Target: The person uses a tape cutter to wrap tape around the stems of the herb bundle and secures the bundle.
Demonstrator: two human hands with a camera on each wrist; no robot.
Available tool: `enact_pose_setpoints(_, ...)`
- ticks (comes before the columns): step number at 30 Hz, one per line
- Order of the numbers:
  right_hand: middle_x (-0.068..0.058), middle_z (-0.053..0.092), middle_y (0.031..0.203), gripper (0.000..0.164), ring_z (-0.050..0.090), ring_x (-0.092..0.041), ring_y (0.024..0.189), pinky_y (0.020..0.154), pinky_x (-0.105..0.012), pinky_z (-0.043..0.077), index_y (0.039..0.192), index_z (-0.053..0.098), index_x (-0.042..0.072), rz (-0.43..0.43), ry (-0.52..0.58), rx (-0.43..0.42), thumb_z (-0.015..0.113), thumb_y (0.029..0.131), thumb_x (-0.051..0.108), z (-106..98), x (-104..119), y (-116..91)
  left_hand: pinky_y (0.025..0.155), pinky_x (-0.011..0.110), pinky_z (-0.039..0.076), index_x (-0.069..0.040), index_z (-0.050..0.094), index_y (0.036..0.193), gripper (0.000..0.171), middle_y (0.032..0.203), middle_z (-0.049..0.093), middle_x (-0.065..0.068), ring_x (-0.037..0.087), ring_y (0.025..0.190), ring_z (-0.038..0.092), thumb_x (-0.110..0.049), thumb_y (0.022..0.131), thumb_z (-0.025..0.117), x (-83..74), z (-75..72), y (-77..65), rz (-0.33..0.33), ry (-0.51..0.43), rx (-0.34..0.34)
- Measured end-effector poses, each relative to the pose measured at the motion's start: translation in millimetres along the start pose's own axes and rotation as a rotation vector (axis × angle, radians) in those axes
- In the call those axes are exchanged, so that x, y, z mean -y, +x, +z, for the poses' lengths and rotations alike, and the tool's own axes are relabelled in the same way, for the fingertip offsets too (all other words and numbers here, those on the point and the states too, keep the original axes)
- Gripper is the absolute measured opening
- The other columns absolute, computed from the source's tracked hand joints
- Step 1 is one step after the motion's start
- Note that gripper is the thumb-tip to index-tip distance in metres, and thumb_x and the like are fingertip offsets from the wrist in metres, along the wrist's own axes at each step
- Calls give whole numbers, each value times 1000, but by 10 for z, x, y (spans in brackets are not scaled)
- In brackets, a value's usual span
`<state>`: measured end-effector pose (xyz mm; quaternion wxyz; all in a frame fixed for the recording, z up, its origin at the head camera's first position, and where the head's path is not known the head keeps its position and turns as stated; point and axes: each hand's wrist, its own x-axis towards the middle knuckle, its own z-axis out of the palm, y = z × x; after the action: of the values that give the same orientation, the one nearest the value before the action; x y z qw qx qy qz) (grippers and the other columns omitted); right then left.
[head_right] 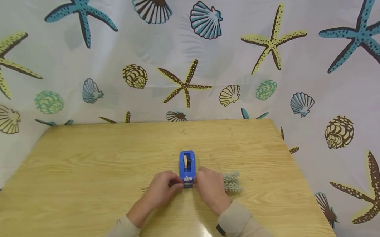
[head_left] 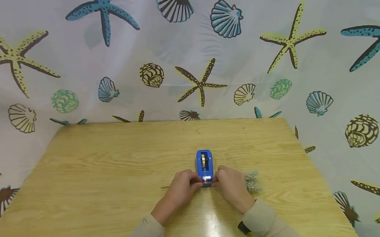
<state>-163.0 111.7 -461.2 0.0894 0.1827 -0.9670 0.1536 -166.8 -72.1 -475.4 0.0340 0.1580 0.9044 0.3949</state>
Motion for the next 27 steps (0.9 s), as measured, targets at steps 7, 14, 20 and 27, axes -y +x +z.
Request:
enact_pose_setpoints(7, 8, 61, 69, 12, 52, -6, 59, 53, -24, 44, 75, 74, 15, 34, 34, 56, 84, 80, 21, -34, 17, 0, 61, 20, 47, -3, 75, 86, 5, 78, 63, 2, 9, 69, 53, -5, 90, 72, -3, -20, 15, 16, 24, 20)
enact_pose_setpoints(14, 1, 69, 79, 9, 59, -12, 67, 57, -28, 49, 87, 78, 11, 63, 55, 187, 74, 90, 19, -109, 61, 12, 64, 19, 49, -6, 75, 85, 5, 79, 62, -1, 8, 72, 54, -3, 88, 73, 39, -21, 25, 26, 22, 12)
enact_pose_setpoints(20, 0, 71, 75, 10, 64, -15, 68, 59, -30, 52, 79, 80, 14, 9, -14, 143, 76, 88, 15, -102, 42, 35, 64, 20, 49, -7, 75, 84, 5, 79, 62, 0, 8, 72, 55, -2, 87, 74, 55, -10, 46, 33, 17, 4)
enact_pose_setpoints(27, 2, 73, 78, 9, 64, -13, 67, 55, -28, 49, 79, 79, 16, 12, 0, 133, 77, 87, 18, -107, 41, 58, 63, 20, 50, -8, 74, 81, 8, 79, 66, 0, 7, 71, 57, -1, 86, 75, 71, -16, 58, 40, 11, -7)
